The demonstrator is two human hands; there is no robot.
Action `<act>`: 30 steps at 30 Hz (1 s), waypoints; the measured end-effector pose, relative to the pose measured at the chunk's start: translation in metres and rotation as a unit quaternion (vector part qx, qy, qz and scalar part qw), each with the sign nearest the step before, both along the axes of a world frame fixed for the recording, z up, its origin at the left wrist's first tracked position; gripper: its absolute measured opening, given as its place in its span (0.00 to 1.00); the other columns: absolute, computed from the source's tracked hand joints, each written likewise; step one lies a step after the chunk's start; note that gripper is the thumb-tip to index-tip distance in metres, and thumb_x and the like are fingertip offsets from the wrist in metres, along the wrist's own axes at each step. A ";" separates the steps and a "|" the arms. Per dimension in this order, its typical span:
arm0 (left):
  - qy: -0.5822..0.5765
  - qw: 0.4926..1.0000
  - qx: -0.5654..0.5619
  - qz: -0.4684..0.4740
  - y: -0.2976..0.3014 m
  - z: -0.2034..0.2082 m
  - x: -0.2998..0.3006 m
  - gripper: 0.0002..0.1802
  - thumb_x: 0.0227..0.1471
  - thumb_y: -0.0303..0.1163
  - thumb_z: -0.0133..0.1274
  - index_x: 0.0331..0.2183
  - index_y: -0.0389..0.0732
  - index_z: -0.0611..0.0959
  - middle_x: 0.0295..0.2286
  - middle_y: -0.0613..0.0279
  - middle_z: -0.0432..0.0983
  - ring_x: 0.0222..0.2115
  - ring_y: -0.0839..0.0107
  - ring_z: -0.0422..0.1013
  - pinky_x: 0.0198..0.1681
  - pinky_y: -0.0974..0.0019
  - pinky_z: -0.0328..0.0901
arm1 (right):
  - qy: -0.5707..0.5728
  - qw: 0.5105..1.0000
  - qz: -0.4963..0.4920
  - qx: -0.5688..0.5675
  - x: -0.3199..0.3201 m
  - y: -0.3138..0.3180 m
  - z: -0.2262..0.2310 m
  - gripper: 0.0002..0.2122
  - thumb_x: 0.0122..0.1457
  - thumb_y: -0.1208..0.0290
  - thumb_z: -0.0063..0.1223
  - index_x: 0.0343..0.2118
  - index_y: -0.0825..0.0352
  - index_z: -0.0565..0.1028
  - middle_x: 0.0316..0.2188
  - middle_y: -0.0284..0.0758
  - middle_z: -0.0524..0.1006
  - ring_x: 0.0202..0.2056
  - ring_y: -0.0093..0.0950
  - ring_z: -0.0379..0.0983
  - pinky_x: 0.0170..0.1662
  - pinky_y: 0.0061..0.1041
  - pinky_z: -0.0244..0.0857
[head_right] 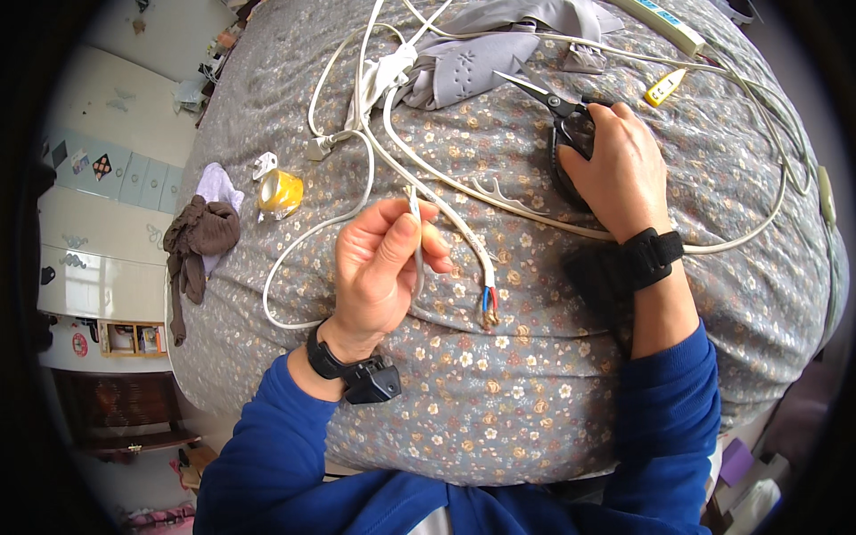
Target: The person strips the outer insulation from a white electrical cord using scissors, then twists the exposed inner wires together. They gather the cord and a power strip, walk to a storage area, and place the cord into a blue bin.
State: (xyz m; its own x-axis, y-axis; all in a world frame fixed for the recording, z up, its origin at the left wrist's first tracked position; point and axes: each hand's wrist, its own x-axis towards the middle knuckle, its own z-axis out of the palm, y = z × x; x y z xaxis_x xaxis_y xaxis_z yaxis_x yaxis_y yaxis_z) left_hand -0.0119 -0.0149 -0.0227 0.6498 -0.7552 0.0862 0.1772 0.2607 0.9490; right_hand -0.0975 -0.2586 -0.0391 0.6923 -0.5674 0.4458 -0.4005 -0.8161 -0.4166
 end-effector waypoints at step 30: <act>-0.188 0.981 -0.040 -0.027 0.024 0.050 0.040 0.10 0.54 0.24 0.59 0.40 0.35 0.82 0.31 0.65 0.77 0.27 0.83 0.71 0.26 0.79 0.68 | 0.080 0.996 -0.014 -0.029 -0.013 -0.003 0.032 0.12 0.57 0.64 0.52 0.25 0.69 0.78 0.26 0.47 0.77 0.33 0.45 0.75 0.38 0.42 0.69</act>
State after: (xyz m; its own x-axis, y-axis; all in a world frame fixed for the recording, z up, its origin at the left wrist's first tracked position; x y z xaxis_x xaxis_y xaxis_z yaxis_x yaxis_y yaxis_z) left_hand 0.0279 0.0091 0.0277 0.5207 -0.7684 0.3721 -0.1651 0.3370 0.9269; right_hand -0.1109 -0.2619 -0.0067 0.7409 -0.5646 0.3638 -0.4812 -0.8241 -0.2989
